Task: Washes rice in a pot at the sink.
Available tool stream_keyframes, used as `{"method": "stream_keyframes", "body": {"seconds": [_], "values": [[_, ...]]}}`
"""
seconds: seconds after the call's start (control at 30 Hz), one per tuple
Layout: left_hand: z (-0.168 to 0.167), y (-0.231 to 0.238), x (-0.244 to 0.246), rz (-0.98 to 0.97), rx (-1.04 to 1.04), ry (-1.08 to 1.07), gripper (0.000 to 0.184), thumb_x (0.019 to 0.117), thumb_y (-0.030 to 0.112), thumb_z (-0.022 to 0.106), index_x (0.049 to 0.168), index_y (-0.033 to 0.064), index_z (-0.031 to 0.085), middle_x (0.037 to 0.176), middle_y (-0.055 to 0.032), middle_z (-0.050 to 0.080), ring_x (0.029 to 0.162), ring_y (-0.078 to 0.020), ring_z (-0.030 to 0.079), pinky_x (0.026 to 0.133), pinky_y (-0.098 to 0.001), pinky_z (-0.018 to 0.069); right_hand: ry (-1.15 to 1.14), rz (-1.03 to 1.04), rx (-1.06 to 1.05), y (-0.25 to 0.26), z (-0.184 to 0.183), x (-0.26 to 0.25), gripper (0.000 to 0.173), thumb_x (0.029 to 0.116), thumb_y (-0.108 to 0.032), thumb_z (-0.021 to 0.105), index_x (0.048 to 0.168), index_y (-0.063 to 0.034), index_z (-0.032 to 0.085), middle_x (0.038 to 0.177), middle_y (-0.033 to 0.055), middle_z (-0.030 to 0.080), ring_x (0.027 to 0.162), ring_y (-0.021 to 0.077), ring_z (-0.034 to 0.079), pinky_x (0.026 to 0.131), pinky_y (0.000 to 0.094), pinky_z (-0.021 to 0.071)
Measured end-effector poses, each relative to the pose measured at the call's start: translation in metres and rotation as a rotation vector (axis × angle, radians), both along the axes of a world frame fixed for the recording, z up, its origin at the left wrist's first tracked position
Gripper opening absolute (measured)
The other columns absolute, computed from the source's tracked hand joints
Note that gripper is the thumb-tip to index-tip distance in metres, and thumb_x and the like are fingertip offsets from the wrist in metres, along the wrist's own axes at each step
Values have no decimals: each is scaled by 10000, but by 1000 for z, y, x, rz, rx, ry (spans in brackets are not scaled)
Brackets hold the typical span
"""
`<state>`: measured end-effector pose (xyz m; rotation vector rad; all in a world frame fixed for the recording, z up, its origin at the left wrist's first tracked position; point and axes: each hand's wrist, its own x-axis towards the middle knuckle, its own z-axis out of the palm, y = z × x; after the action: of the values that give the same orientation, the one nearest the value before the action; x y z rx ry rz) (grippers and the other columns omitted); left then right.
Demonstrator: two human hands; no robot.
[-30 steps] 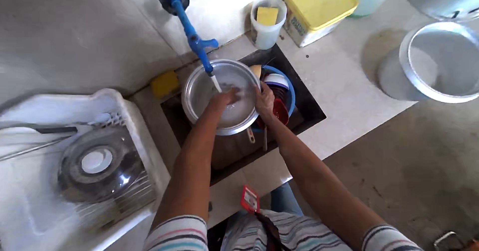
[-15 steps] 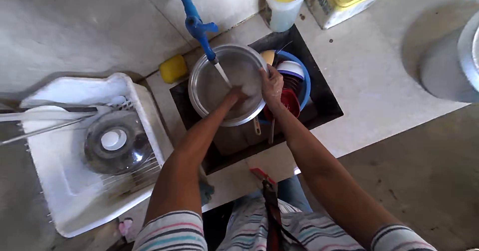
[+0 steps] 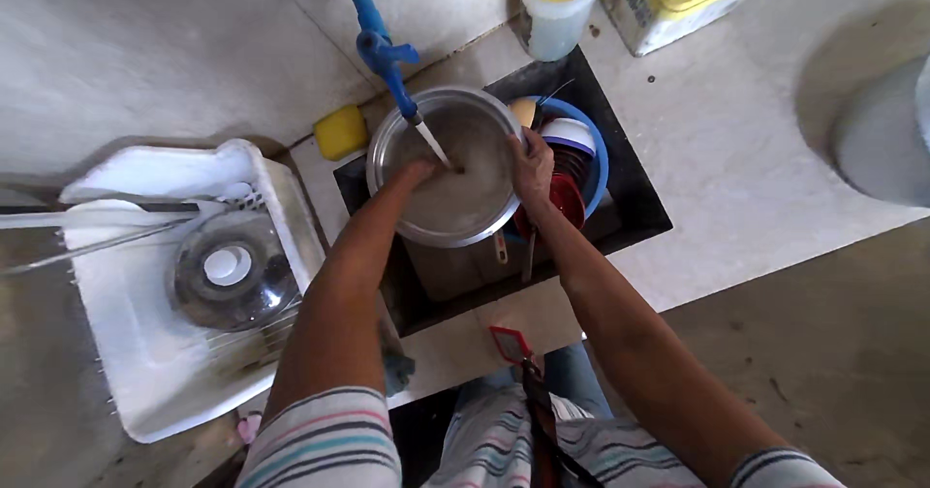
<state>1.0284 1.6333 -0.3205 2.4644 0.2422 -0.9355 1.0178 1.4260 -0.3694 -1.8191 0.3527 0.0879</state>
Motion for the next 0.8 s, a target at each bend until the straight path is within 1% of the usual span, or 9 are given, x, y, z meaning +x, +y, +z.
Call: {"method": "stream_keyframes", "body": {"seconds": [0.07, 0.13, 0.2, 0.3, 0.4, 0.53, 0.57, 0.7, 0.8], "values": [[18, -16, -22, 152, -110, 66, 509, 1098, 337, 469, 1456, -22, 504, 1505, -232, 498, 1426, -349, 447, 1196, -495, 321, 4, 1, 16, -2, -2, -1, 376, 1039, -257, 592, 1344, -43, 644, 1210, 177, 706, 1126, 284, 675, 1007, 489, 505], [14, -30, -31, 243, -183, 179, 601, 1068, 423, 514, 1496, 4, 465, 1532, -229, 467, 1436, -370, 424, 1181, -555, 326, 16, 0, 26, -2, 0, -2, 379, 1039, -265, 594, 1350, -55, 647, 1206, 175, 711, 1120, 296, 678, 999, 504, 507], [-4, -46, -32, 254, -208, 221, 563, 1075, 383, 511, 1499, 17, 449, 1486, -238, 496, 1369, -374, 477, 1115, -569, 388, 45, 9, 31, -5, 1, -2, 392, 1043, -287, 589, 1367, -73, 644, 1207, 174, 712, 1123, 310, 678, 1002, 521, 505], [-26, -70, -21, 190, -159, 110, 485, 1067, 188, 536, 1470, -62, 435, 1439, -297, 512, 1331, -407, 511, 1103, -544, 415, 74, 48, 3, -7, 2, 0, 399, 1054, -294, 563, 1383, -78, 633, 1197, 186, 712, 1114, 327, 679, 993, 545, 507], [-52, -86, 10, 26, -16, -82, 466, 999, 151, 633, 1344, -141, 521, 1351, -340, 566, 1295, -456, 543, 1096, -567, 424, 45, 60, -29, -6, 5, 0, 391, 1054, -271, 561, 1381, -69, 634, 1165, 191, 720, 1082, 332, 688, 964, 546, 515], [-67, -61, 44, -293, 149, -234, 385, 1002, 164, 611, 1323, -47, 602, 1355, -303, 584, 1272, -478, 557, 1047, -643, 435, 22, 77, -24, -3, 9, 4, 387, 1046, -276, 576, 1369, -74, 640, 1160, 177, 722, 1078, 305, 690, 967, 522, 518], [-73, -43, 41, -283, 168, -314, 378, 1007, 191, 599, 1317, -25, 620, 1331, -280, 617, 1251, -452, 586, 1047, -620, 449, 17, 71, -9, -3, 6, 5, 386, 1041, -282, 586, 1362, -76, 647, 1161, 170, 724, 1079, 293, 691, 971, 510, 520], [-46, 6, 19, -119, 112, -221, 455, 1059, 233, 559, 1420, -43, 540, 1454, -282, 537, 1389, -456, 474, 1160, -608, 330, -14, 24, 11, -5, -1, 5, 379, 1026, -268, 615, 1326, -42, 661, 1177, 177, 717, 1091, 290, 686, 979, 495, 516], [-26, 0, -4, 123, -98, 9, 520, 1108, 301, 449, 1500, -40, 435, 1533, -266, 452, 1453, -393, 400, 1205, -538, 282, 14, 27, -14, -6, 2, 3, 400, 1035, -270, 603, 1362, -42, 637, 1233, 182, 701, 1146, 300, 670, 1016, 493, 499]]}}
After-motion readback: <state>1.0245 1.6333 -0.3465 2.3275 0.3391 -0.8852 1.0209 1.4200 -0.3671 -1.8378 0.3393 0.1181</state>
